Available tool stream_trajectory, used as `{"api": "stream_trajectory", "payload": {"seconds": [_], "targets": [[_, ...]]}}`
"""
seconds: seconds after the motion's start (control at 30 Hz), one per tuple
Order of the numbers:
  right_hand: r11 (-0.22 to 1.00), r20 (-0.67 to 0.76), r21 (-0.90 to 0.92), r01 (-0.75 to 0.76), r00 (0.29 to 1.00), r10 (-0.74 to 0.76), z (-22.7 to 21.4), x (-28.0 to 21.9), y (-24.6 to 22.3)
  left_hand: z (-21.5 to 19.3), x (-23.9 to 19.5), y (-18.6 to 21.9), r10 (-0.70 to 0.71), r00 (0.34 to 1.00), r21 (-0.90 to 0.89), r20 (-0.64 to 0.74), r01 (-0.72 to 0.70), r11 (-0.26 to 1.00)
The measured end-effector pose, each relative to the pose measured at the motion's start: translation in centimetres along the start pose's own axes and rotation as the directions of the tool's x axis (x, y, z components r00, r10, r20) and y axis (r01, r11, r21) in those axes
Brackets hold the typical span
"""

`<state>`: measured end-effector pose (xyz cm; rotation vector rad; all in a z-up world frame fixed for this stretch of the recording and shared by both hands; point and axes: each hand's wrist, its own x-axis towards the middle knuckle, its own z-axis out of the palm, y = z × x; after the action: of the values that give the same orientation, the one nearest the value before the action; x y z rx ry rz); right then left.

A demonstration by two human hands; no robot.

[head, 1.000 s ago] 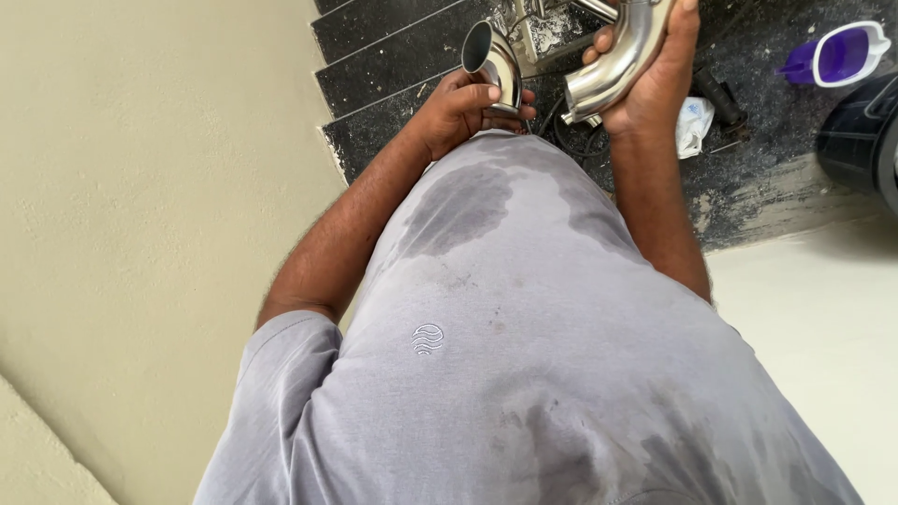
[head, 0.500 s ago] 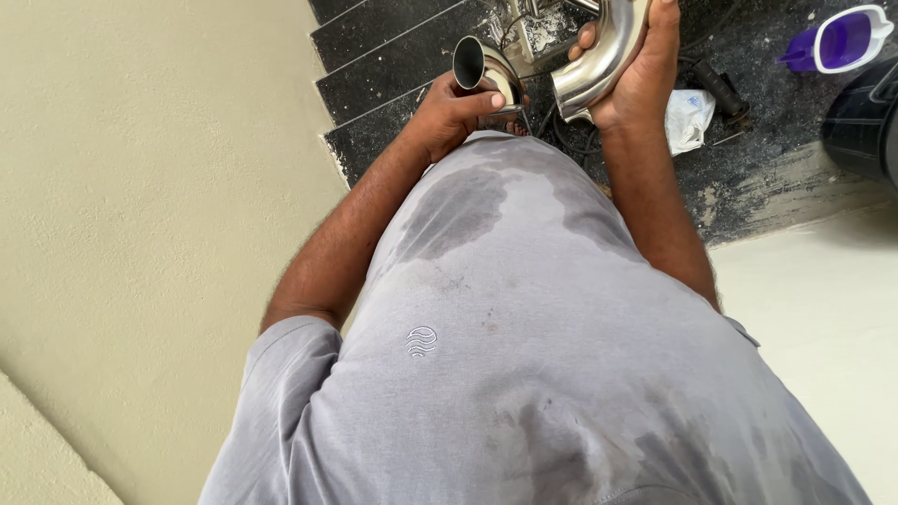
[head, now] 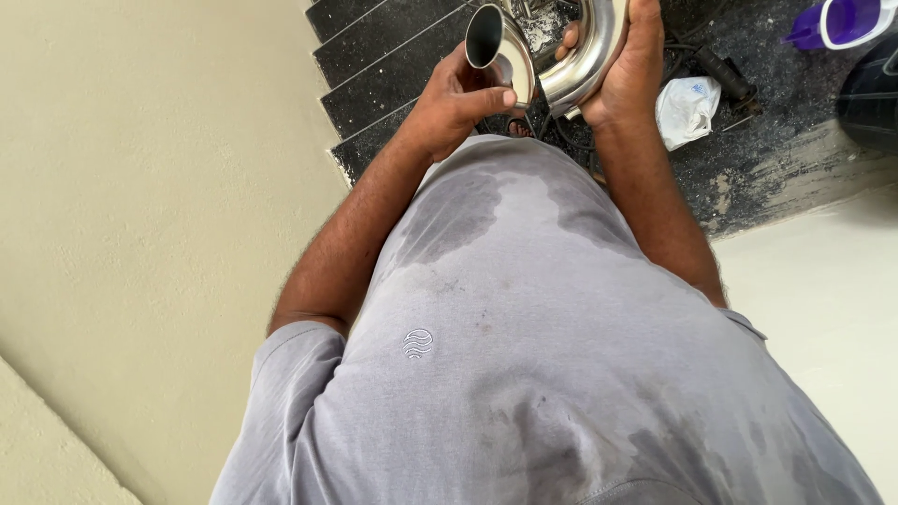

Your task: Fitting and aligning stainless steel handrail segments on a staircase.

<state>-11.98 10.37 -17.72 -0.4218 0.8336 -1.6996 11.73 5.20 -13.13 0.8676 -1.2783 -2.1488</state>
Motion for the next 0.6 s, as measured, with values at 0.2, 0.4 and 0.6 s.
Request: {"api": "stream_trajectory", "payload": {"seconds": [0.2,0.4,0.6], "targets": [[1.0,0.039,-0.024,0.018,0.999,-0.018,1.5,0.0,-1.1,0.3,-0.1,0.9,0.006,0.998,-0.226,0.061,0.008,0.974],[0.995,0.026,-0.093,0.022,0.999,-0.019,1.2,-0.3,-1.6,0.3,0.9,-0.4,-0.027,0.999,-0.413,0.022,0.034,0.91],[0.996,0.002,-0.062,0.065,0.998,-0.065,1.6,-0.9,0.0,-0.6,2.2,-0.3,-0.046,0.992,-0.485,-0.115,-0.016,0.874]]}}
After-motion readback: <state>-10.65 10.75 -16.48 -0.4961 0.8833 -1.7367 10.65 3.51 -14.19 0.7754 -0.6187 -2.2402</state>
